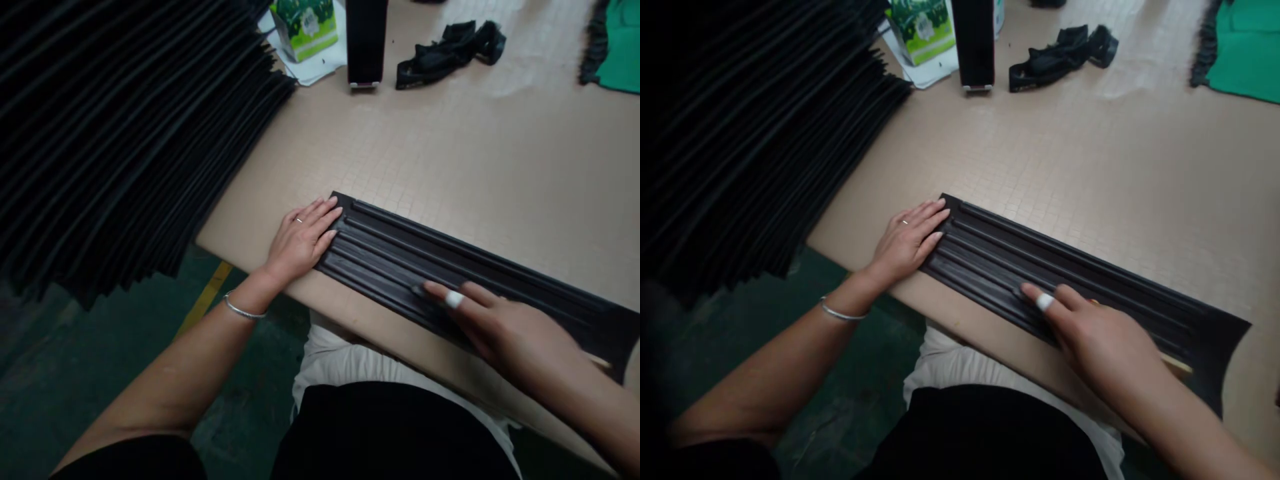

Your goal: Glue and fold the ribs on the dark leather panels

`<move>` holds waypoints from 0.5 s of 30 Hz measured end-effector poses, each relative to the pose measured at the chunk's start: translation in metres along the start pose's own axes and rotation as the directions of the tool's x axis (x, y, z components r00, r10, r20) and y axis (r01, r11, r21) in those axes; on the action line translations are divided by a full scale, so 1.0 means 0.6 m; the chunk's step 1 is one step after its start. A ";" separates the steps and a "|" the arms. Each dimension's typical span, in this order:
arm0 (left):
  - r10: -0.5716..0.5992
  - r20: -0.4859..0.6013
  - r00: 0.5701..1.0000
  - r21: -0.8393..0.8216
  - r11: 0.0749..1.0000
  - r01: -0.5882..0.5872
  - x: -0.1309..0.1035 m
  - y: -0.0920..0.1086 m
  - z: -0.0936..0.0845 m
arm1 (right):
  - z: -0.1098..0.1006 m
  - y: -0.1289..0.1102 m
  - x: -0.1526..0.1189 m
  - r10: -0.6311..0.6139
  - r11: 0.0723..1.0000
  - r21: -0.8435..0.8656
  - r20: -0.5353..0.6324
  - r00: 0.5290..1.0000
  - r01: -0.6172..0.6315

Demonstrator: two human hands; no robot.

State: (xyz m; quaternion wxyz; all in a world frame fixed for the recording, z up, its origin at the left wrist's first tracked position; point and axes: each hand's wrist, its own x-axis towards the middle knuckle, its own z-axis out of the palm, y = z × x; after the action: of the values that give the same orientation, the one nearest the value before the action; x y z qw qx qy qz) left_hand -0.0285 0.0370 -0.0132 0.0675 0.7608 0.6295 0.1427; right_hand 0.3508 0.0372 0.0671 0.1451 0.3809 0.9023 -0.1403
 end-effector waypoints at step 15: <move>-0.015 0.025 1.000 -0.029 0.999 0.016 0.000 0.005 -0.003 | -0.129 -0.138 0.223 -0.300 0.939 -0.105 0.212 0.930 0.326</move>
State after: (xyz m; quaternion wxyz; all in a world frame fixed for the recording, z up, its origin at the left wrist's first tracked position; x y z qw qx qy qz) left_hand -0.0264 0.0363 -0.0106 0.0875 0.7565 0.6323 0.1419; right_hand 0.1894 0.0965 0.1004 0.2336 0.2056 0.9407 -0.1352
